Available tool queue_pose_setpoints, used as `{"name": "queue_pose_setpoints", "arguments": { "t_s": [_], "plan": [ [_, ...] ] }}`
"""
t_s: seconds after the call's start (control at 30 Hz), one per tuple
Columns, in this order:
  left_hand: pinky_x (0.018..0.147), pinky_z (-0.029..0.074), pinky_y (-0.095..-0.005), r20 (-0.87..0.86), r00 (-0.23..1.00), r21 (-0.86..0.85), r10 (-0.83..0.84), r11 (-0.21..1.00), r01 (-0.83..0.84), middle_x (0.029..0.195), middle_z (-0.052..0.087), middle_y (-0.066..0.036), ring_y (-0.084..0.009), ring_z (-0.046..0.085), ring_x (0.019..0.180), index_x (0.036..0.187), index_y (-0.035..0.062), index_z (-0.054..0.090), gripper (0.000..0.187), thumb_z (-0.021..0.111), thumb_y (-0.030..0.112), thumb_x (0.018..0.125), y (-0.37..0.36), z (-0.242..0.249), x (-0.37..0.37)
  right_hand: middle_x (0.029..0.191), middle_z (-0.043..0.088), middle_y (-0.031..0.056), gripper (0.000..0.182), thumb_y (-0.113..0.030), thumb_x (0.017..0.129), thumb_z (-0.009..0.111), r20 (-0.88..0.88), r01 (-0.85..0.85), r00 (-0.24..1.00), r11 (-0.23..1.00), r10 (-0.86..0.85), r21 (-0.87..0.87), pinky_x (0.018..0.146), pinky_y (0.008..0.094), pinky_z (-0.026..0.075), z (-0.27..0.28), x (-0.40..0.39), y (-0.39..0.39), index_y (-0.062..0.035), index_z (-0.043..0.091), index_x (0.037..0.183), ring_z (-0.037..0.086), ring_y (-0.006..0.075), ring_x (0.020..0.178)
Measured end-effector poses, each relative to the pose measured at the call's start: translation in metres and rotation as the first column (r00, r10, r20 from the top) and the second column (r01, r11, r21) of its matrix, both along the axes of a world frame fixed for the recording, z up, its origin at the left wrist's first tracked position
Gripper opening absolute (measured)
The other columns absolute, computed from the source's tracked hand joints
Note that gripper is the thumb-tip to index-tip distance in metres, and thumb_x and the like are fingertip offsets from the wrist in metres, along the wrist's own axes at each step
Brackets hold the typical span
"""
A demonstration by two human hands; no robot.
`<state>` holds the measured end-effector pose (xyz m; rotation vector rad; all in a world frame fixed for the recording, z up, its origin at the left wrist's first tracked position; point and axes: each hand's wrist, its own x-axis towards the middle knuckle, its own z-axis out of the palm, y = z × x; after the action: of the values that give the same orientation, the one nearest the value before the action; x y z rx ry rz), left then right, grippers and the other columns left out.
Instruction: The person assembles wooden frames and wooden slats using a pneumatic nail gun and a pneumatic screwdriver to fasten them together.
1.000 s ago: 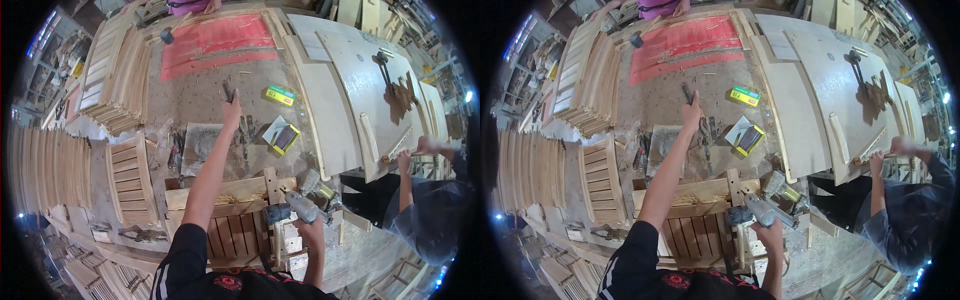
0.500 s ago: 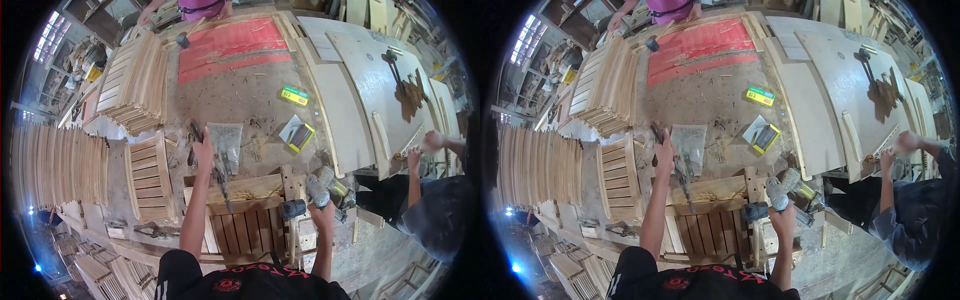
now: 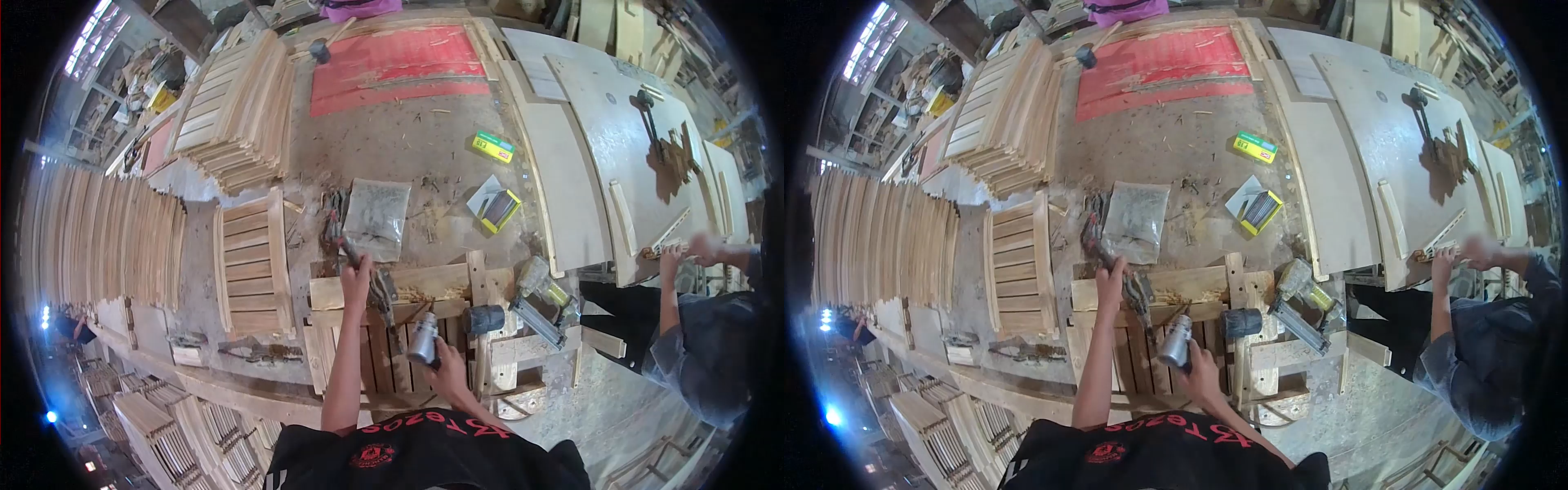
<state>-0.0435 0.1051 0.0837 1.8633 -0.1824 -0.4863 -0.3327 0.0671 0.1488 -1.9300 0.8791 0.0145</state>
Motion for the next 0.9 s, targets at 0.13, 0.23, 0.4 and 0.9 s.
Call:
{"name": "queue_pose_setpoints", "arguments": {
  "t_s": [0.13,0.23,0.4,0.9],
  "plan": [
    [0.059,0.044,-0.0335,0.203,0.974,0.108,-0.102,0.991,0.081,0.062,0.058,-0.007,-0.014,0.056,0.061,0.08,-0.003,0.064,0.034,0.066,0.031,0.087,0.0,0.004,0.006,0.11,0.052,0.0245,0.072,-0.007,0.071,0.066,-0.031,-0.041,0.999,0.978,0.036,-0.206,0.081,0.0497,0.047,-0.048,-0.005,0.038,-0.0048,0.037,0.137,0.055,0.0441,0.096],
    [0.062,0.047,-0.0356,0.17,0.977,0.165,-0.129,0.981,0.101,0.068,0.064,-0.012,-0.0196,0.064,0.066,0.084,-0.0021,0.066,0.034,0.067,0.032,0.085,0.002,0.008,0.003,0.111,0.051,0.0235,0.079,-0.003,0.066,0.069,-0.119,-0.077,0.991,0.986,0.06,-0.15,0.085,0.0495,0.046,-0.055,-0.016,0.044,-0.0072,0.037,0.138,0.052,0.0437,0.102],
    [0.069,0.05,-0.0425,0.178,0.974,0.213,-0.138,0.972,0.099,0.073,0.065,-0.015,-0.0332,0.063,0.071,0.089,-0.0019,0.065,0.03,0.067,0.028,0.084,0.007,0.017,-0.005,0.113,0.053,0.0207,0.069,-0.012,0.069,0.07,-0.36,-0.291,0.914,0.919,0.186,-0.265,0.087,0.048,0.045,-0.023,-0.01,0.04,-0.0076,0.043,0.133,0.05,0.0396,0.108],
    [0.084,0.046,-0.0474,0.451,0.801,0.395,-0.394,0.893,0.217,0.106,0.054,-0.021,-0.0398,0.053,0.101,0.107,0.0002,0.054,0.023,0.056,0.01,0.087,-0.155,-0.063,0.011,0.098,0.061,0.0169,0.025,-0.022,0.084,0.061,-0.012,0.279,0.947,0.839,-0.322,-0.466,0.078,0.0508,0.048,-0.147,0.216,-0.152,-0.0006,0.058,0.096,0.06,0.0402,0.091]
  ]
}}
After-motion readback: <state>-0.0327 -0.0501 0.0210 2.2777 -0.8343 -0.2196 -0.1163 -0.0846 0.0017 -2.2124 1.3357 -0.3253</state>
